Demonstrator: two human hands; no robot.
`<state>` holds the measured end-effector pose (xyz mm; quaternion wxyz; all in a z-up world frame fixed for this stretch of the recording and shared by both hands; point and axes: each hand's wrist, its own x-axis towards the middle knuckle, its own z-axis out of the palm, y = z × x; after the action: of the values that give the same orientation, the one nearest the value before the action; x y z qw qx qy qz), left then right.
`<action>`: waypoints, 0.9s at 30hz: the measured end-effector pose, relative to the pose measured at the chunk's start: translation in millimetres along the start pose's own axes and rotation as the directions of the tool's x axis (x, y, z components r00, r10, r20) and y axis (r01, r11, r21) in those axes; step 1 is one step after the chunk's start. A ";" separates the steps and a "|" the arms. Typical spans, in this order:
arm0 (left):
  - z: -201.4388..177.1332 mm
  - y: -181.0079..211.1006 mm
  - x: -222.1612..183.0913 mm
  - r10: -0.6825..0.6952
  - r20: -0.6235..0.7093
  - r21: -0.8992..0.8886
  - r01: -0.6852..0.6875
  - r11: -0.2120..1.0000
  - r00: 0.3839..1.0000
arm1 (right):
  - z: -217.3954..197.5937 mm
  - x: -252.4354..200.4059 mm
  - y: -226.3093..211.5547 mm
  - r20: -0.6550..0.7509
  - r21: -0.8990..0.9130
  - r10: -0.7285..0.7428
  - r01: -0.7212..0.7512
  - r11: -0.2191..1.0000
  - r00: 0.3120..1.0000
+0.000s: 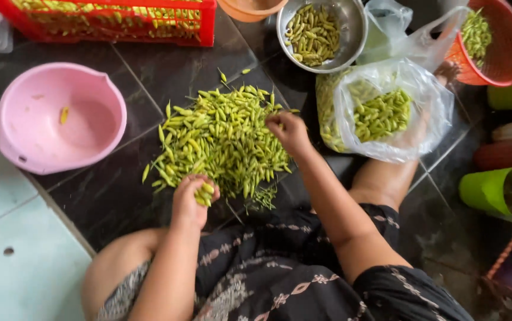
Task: Removing stems from green chilies and placing them into plastic bags while sitting on the floor.
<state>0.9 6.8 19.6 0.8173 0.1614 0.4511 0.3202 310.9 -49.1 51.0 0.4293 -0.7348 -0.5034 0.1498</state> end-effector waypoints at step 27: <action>349.0 -33.6 -87.7 -0.238 0.560 -0.136 0.371 0.919 0.793 | -22.1 -244.0 18.2 0.420 -0.190 0.341 -0.286 0.939 0.841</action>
<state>272.9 -68.1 245.4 0.9641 0.0692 0.1846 0.1777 227.0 -273.9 -2.0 0.2270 -0.7774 -0.4691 0.3523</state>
